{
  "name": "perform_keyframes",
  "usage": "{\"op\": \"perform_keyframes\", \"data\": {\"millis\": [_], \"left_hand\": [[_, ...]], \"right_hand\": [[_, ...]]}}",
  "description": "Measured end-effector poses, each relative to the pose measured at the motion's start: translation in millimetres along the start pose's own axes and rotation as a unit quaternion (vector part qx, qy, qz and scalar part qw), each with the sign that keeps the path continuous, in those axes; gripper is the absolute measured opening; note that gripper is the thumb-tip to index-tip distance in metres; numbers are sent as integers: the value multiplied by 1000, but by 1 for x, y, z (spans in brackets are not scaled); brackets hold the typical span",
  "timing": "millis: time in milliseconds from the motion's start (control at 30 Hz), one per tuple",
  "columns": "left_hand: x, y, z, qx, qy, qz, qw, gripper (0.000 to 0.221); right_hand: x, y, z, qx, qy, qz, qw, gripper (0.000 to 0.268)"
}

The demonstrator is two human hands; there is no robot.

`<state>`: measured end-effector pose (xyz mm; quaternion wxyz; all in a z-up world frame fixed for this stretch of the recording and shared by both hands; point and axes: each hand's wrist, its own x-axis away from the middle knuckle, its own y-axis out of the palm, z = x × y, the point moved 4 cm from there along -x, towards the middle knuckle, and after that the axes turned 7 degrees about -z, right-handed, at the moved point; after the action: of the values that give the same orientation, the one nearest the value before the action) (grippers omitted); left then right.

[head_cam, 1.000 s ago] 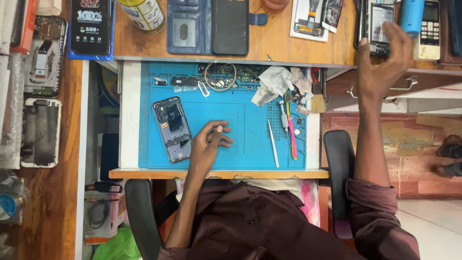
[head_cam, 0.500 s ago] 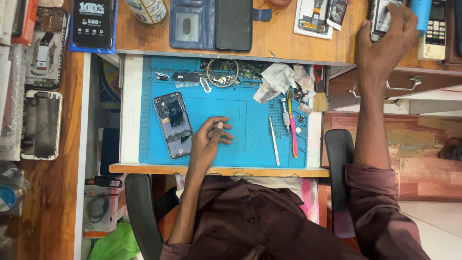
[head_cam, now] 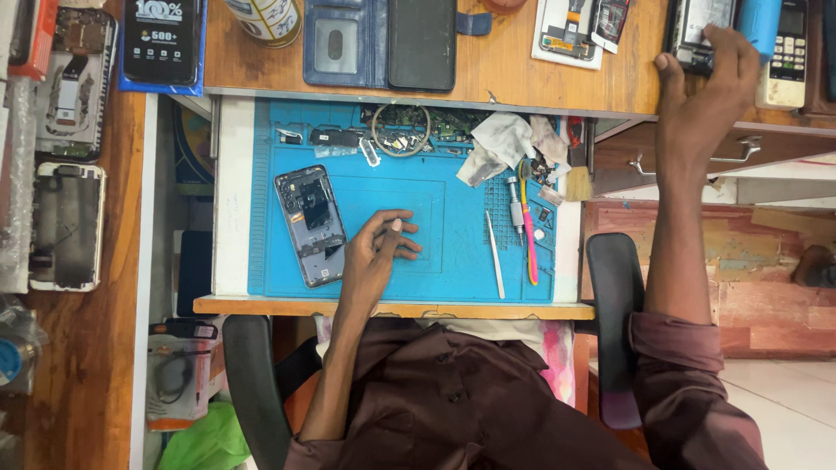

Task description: The person removes a battery from a mobile phone chassis, cleans the back of a replacement screen with a cloth, and connects a ribbon cable to the internal motherboard.

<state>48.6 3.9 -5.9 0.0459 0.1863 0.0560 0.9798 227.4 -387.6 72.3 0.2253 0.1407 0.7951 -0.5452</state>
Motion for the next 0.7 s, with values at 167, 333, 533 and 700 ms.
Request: {"op": "perform_keyframes", "data": {"millis": [167,333,533,700], "left_hand": [[0,0,-1,14,2,3,1000,32],[0,0,3,-1,-1,9,1000,33],[-1,0,3,5,0,3,1000,32],[-4,0,-2,18,6,-2,1000,32]], "right_hand": [[-2,-5,-20,42,69,59,995,53],[1,-4,-11,138,0,92,986,59],[0,2,17,95,70,72,990,49],[-1,7,27,10,65,71,995,47]]}}
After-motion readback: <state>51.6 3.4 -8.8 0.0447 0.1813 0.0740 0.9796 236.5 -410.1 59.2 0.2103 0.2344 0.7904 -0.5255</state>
